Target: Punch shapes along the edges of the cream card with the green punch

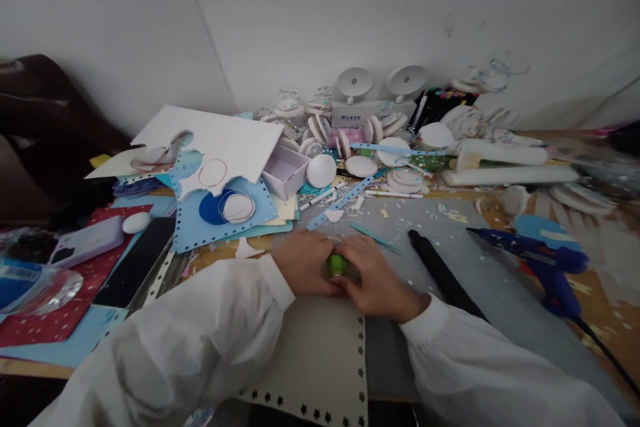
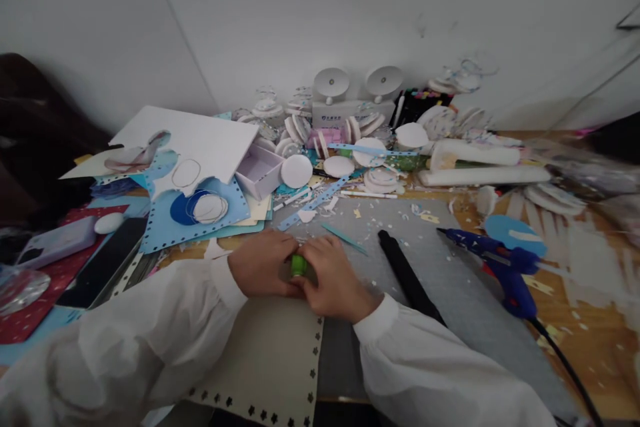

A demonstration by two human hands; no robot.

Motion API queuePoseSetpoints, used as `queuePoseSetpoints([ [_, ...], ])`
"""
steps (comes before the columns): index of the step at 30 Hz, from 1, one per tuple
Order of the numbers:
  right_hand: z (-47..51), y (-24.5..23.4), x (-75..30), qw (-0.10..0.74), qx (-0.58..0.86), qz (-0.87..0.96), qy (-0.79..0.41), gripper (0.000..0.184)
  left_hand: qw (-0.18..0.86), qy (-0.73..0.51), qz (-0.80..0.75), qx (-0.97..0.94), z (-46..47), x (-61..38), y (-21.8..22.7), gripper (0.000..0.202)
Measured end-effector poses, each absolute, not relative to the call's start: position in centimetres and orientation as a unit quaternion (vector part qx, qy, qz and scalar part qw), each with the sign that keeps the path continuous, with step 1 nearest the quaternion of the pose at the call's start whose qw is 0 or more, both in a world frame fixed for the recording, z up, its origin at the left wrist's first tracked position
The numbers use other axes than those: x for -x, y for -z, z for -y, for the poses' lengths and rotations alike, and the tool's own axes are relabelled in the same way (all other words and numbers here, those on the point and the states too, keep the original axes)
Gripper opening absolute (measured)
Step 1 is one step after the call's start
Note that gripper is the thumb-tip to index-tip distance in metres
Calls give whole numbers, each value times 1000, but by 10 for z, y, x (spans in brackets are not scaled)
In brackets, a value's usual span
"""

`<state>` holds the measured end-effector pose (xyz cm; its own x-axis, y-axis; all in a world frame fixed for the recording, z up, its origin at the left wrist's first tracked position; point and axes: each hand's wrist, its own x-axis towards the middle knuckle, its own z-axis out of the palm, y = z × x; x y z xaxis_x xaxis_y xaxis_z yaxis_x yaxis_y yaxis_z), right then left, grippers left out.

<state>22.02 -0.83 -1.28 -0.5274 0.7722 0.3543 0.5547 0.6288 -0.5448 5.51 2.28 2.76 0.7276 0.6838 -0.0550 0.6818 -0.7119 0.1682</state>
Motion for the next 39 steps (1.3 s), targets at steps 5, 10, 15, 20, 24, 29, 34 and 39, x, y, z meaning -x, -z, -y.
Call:
queuePoseSetpoints([
  [5, 8, 11, -221, 285, 386, 858, -186, 20, 111, 8, -373, -921, -22, -58, -35, 43],
  [10, 10, 11, -218, 273, 389, 861, -182, 26, 116, 39, -398, -909, -22, -64, -37, 30],
  [15, 13, 10, -216, 269, 398, 860, -172, 28, 121, 49, -399, -907, -22, -68, -37, 32],
  [20, 15, 14, -217, 270, 398, 861, -164, 31, 118, 52, -407, -904, -20, -68, -39, 27],
  [24, 15, 16, -217, 277, 395, 860, -167, 30, 120, 62, -420, -897, -20, -67, -39, 29],
  [29, 11, 20, -217, 282, 395, 857, -174, 28, 127, 73, -446, -883, -22, -66, -38, 34],
  [34, 4, 23, -219, 284, 395, 855, -182, 25, 153, 69, -465, -870, -22, -60, -36, 39],
  [39, 5, 20, -221, 297, 378, 854, -198, 24, 199, 62, -451, -868, -19, -47, -39, 34],
])
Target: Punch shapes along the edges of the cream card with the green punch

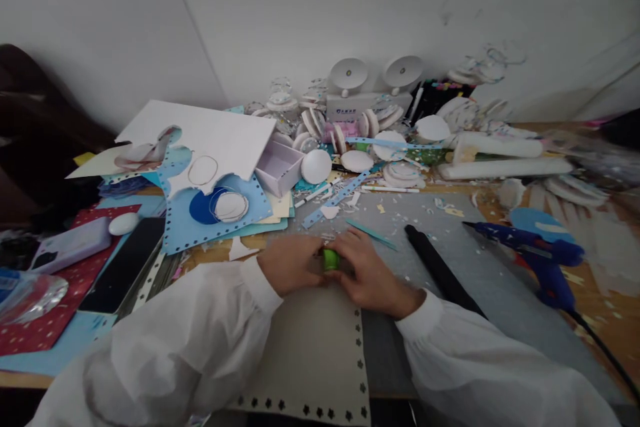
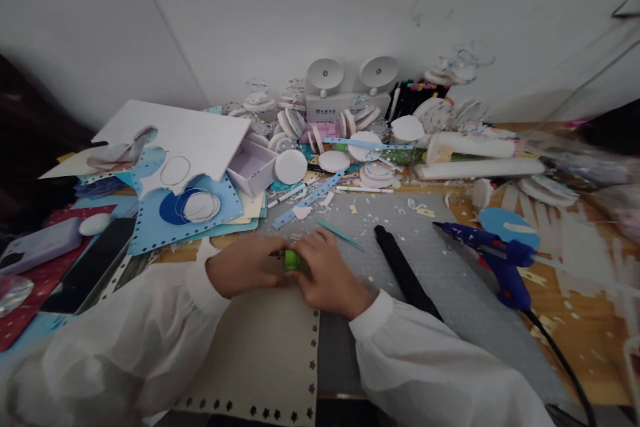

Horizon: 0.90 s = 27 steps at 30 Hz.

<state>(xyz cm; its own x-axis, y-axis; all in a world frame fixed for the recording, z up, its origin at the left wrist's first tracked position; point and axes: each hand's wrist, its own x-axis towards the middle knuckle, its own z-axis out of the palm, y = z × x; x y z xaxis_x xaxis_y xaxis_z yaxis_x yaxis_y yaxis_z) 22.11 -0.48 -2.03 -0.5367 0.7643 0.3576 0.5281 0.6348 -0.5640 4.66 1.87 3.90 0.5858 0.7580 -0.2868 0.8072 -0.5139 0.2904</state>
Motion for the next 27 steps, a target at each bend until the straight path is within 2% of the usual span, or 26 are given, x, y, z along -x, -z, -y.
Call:
queuePoseSetpoints([
  [3, 7, 16, -221, 314, 368, 849, -214, 23, 204, 60, -464, -860, -16, -40, -43, 21],
  [16, 10, 14, -219, 334, 355, 817, -308, 31, 233, 42, -472, -849, -18, -34, -49, 18],
  [22, 10, 18, -217, 347, 376, 804, -302, 32, 337, -4, -420, -843, -16, -28, -57, 38],
  [24, 10, 19, -217, 338, 369, 817, -286, 27, 328, 9, -430, -841, -13, -28, -56, 42],
  [27, 9, 19, -216, 311, 347, 852, -239, 22, 261, 13, -451, -853, -9, -31, -50, 43],
])
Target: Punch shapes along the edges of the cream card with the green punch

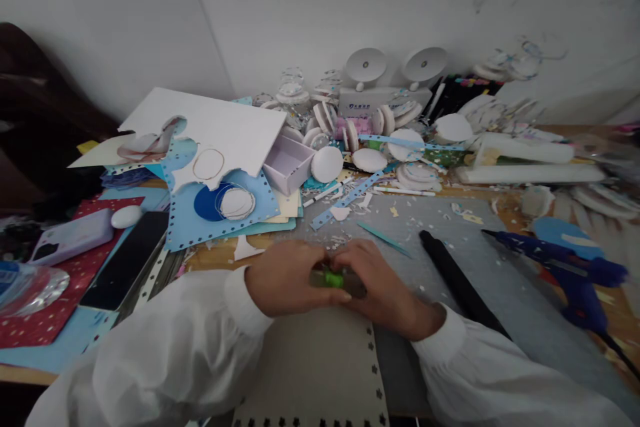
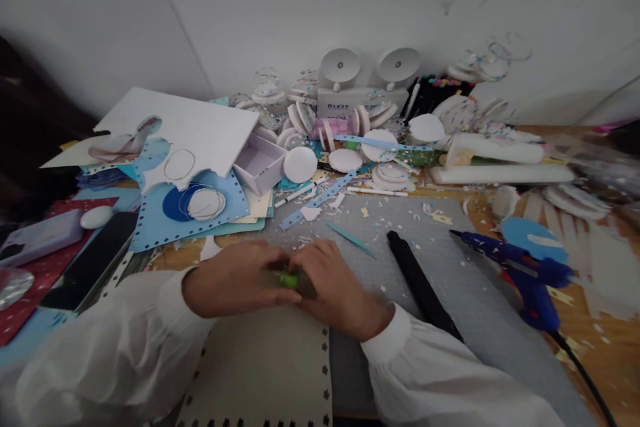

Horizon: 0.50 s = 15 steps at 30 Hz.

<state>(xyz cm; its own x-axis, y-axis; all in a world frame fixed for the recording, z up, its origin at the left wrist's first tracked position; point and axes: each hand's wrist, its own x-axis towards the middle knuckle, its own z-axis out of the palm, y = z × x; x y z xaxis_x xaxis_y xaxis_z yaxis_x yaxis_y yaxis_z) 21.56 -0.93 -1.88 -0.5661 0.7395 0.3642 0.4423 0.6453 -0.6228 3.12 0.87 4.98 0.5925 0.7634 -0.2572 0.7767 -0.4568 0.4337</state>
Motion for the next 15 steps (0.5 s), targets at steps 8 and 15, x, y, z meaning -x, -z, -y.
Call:
queuePoseSetpoints([
  [8, 7, 11, -218, 252, 327, 902, -126, 27, 227, 41, -487, -842, 3, -33, -46, 27],
  [15, 8, 4, -224, 264, 318, 904, -105, 27, 223, 5, -485, -846, 12, -29, -52, 26],
])
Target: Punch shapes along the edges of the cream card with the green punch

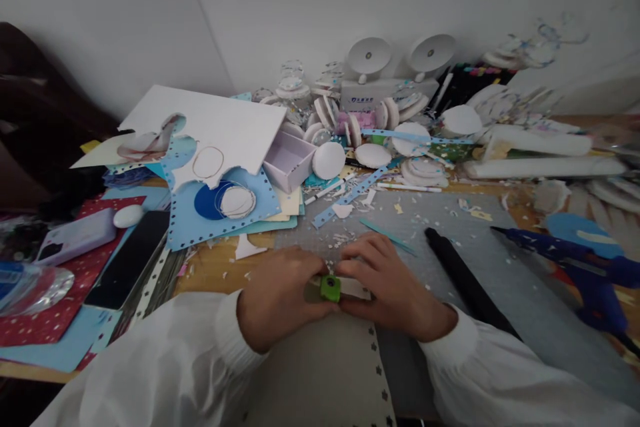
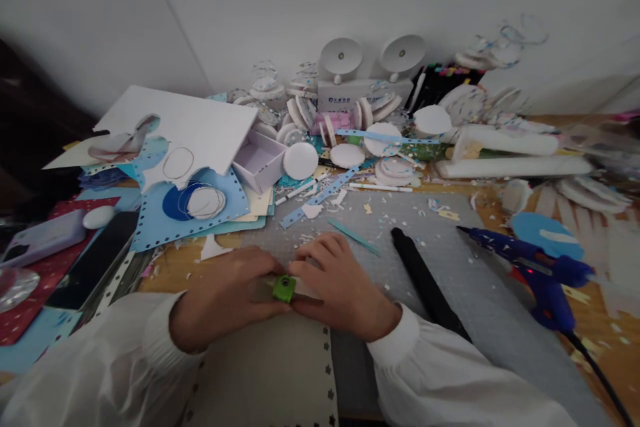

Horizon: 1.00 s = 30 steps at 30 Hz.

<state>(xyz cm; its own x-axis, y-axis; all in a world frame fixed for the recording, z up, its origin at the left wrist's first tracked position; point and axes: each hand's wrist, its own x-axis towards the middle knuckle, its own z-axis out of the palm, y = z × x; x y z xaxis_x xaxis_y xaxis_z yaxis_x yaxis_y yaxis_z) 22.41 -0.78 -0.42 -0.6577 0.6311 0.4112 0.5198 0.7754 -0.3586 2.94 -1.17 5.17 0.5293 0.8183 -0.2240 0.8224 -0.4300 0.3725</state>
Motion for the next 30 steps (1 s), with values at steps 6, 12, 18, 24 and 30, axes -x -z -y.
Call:
queuePoseSetpoints([
  [6, 9, 6, -220, 278, 303, 904, -118, 25, 234, -32, -502, -832, 8, -31, -55, 33],
  [12, 10, 1, -218, 348, 330, 855, -197, 29, 295, -9, -474, -829, 2, -21, -54, 45],
  [18, 10, 1, -220, 388, 373, 800, -266, 21, 284, 21, -457, -843, -5, -10, -50, 13],
  [24, 11, -2, -223, 366, 386, 765, -363, 29, 301, -9, -442, -845, -6, -6, -56, 26],
  [30, 11, -4, -223, 352, 359, 767, -399, 34, 309, -19, -438, -844, -6, -5, -59, 29],
])
